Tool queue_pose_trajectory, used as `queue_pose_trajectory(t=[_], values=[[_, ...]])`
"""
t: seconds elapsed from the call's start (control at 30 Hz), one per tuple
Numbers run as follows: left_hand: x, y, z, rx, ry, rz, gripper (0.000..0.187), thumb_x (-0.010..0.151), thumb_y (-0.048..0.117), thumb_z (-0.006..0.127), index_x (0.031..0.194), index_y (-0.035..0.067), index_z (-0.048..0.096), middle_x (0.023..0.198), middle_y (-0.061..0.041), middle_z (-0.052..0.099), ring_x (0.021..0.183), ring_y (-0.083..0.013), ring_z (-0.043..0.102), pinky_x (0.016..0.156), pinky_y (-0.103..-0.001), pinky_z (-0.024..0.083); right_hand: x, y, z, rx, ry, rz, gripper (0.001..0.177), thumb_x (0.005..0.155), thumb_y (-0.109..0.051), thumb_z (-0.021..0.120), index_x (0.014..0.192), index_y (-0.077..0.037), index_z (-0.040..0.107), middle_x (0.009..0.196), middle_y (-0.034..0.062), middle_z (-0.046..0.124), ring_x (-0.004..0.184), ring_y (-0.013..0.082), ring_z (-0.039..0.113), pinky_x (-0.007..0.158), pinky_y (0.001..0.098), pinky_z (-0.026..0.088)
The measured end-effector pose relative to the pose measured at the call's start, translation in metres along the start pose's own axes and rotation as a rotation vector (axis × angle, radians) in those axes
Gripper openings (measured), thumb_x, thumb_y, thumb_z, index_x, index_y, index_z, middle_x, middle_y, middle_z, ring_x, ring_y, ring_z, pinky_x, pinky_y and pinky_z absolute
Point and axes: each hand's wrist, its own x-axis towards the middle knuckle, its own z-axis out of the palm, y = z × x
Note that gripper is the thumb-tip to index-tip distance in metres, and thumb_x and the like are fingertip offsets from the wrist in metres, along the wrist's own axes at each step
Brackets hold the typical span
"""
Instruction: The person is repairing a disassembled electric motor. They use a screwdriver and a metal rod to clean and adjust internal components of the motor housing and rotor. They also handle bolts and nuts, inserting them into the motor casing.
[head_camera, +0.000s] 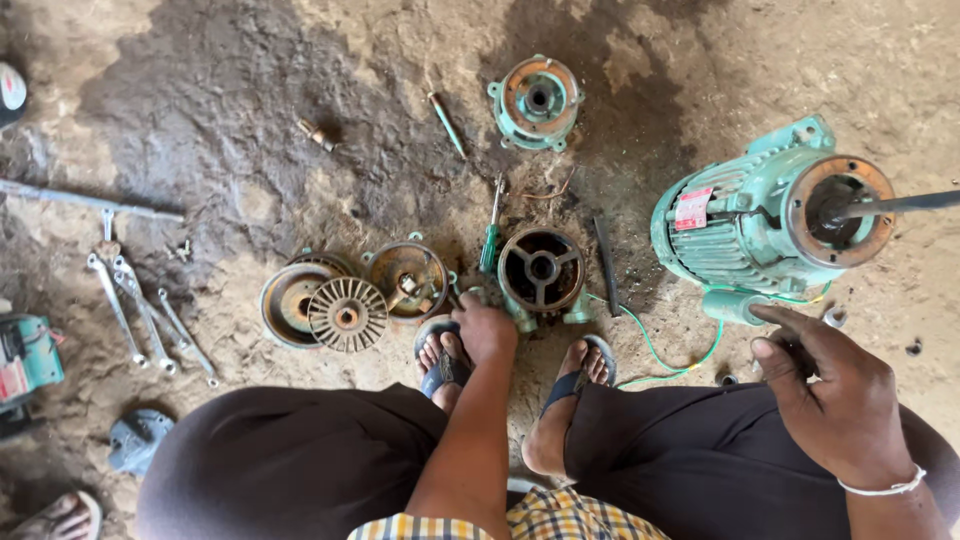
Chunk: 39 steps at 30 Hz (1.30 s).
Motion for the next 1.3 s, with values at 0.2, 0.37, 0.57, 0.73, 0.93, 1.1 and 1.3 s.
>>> queue_pose_trajectory(t=[0.2,0.37,0.57,0.73,0.93,1.1,1.3], values=[[0.012,0.004,-0.034,0.435,-0.156,0.081,0.048,0.107,0.021,0.047,0.152,0.015,0.031,0.129,-0.026,0.055,0.108,-0.0403,0.067,0.079,-0.049,0.060,-0.006,0.003,-0.002,-0.070,-0.063,0.031,0.037,0.092,-0.018,0.070,0.128,-0.012,0.071,0.074,0.0111,0.068,0.066,0.0185,0.063,0.062,0.0317,0.052],[0.032,0.014,-0.018,0.502,-0.063,0.144,0.037,0.105,0.020,0.050,0.142,0.016,0.042,0.129,-0.023,0.058,0.108,-0.0358,0.070,0.079,-0.041,0.060,0.000,0.009,-0.001,-0.101,-0.059,-0.025,0.035,0.092,-0.021,0.069,0.125,-0.013,0.071,0.077,0.0119,0.069,0.064,0.0208,0.067,0.064,0.0337,0.053],[0.021,0.012,-0.017,0.373,-0.079,0.120,0.041,0.106,0.017,0.045,0.146,0.013,0.037,0.125,-0.022,0.062,0.106,-0.0363,0.070,0.078,-0.045,0.061,0.006,0.007,0.001,-0.141,-0.125,0.047,0.038,0.090,-0.025,0.069,0.127,-0.015,0.070,0.077,0.0118,0.071,0.064,0.0229,0.068,0.065,0.0351,0.054],[0.016,0.034,-0.030,0.103,-0.009,0.064,0.045,0.102,0.023,0.047,0.144,0.011,0.038,0.113,-0.021,0.068,0.099,-0.0414,0.070,0.080,-0.052,0.055,0.005,0.008,0.000,-0.157,-0.159,0.079,0.038,0.093,-0.030,0.072,0.128,-0.016,0.069,0.078,0.0122,0.071,0.068,0.0216,0.070,0.066,0.0352,0.055],[0.072,0.098,-0.048,-0.105,0.343,0.220,0.045,0.097,0.045,0.058,0.121,0.007,0.054,0.102,-0.020,0.073,0.089,-0.0440,0.071,0.077,-0.056,0.055,0.014,0.020,0.007,-0.122,-0.241,0.163,0.043,0.089,-0.030,0.073,0.130,-0.018,0.068,0.087,0.0108,0.077,0.078,0.0191,0.074,0.069,0.0339,0.058],[0.169,0.162,-0.079,-0.013,0.305,0.330,0.048,0.097,0.042,0.064,0.128,0.009,0.051,0.099,-0.022,0.074,0.092,-0.0436,0.071,0.079,-0.054,0.056,0.025,0.032,0.014,-0.130,-0.246,0.254,0.041,0.088,-0.030,0.074,0.126,-0.018,0.070,0.099,0.0130,0.079,0.092,0.0219,0.080,0.082,0.0356,0.059],[0.236,0.202,-0.057,0.083,0.142,0.203,0.065,0.086,0.047,0.076,0.124,0.005,0.045,0.112,-0.023,0.070,0.105,-0.0409,0.069,0.088,-0.049,0.056,0.037,0.048,0.022,-0.125,-0.318,0.434,0.043,0.086,-0.031,0.074,0.128,-0.021,0.069,0.103,0.0129,0.081,0.102,0.0219,0.080,0.087,0.0354,0.059]])
